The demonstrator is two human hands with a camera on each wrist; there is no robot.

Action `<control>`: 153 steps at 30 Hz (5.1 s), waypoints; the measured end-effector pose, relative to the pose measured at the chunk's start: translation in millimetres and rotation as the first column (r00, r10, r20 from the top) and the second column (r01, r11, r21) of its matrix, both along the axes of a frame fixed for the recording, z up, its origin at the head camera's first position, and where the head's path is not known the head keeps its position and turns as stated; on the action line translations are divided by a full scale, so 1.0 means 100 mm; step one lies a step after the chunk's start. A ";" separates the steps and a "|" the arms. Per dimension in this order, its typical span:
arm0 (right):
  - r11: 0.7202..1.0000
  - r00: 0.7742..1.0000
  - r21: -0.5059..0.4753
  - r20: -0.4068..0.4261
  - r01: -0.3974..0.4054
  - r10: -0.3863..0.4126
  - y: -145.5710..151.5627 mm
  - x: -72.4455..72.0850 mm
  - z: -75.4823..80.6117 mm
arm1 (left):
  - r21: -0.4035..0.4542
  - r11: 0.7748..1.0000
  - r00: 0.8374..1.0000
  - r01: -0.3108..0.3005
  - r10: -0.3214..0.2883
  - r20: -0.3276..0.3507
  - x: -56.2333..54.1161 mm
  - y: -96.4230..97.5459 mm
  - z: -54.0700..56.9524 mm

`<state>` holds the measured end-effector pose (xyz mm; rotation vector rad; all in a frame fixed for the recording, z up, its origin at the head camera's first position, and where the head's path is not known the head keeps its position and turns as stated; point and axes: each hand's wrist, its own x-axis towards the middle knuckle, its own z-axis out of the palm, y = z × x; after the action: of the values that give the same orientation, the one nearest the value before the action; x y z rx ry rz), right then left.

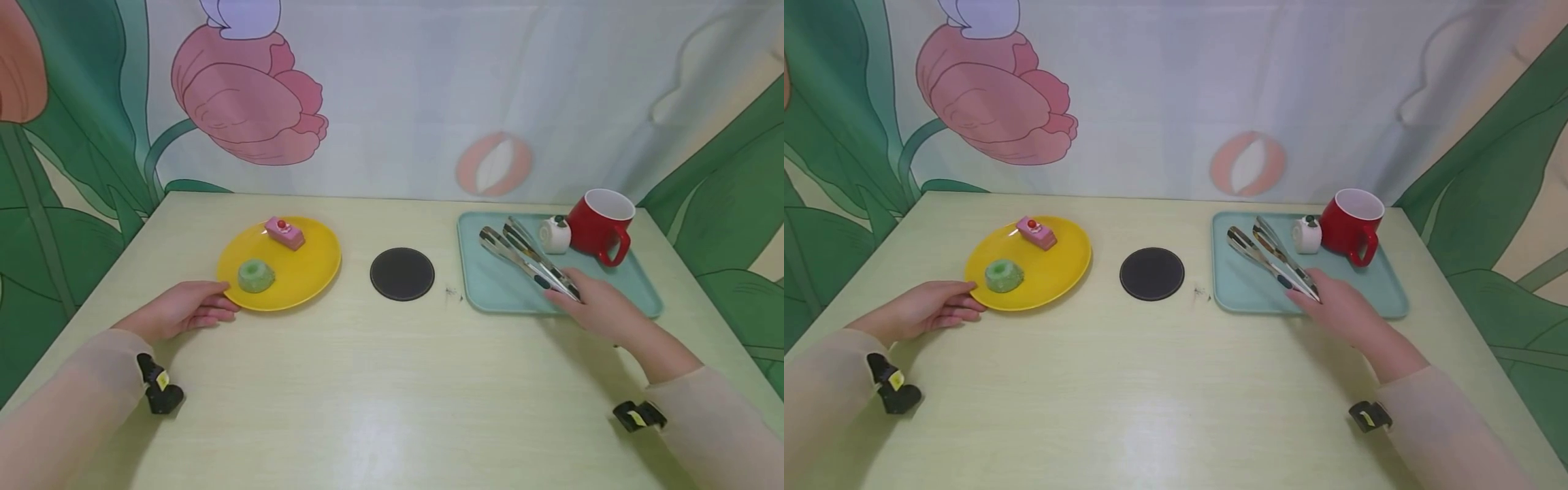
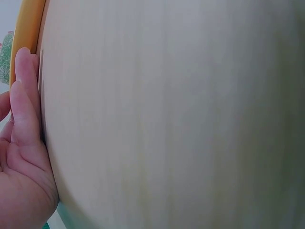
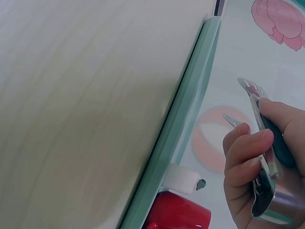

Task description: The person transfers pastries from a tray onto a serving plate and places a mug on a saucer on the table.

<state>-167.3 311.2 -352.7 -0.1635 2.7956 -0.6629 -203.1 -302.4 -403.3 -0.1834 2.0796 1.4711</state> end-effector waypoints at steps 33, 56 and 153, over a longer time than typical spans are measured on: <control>1.000 1.000 -0.004 -0.017 0.024 -0.024 0.21 0.15 -0.04 | -0.010 1.000 1.000 0.007 -0.007 -0.002 0.00 0.03 -0.01; 0.995 0.995 0.018 0.029 0.099 -0.100 0.32 0.21 -0.03 | -0.021 1.000 1.000 0.004 -0.004 -0.001 0.02 0.03 0.02; 0.956 0.985 0.270 0.094 0.113 -0.143 0.40 -0.28 -0.11 | -0.072 0.997 0.999 0.003 -0.005 -0.033 0.01 0.02 0.00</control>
<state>-194.9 351.3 -363.7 0.1057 2.7665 -0.3083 -202.6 -300.0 -403.2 -0.1839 2.1595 1.4069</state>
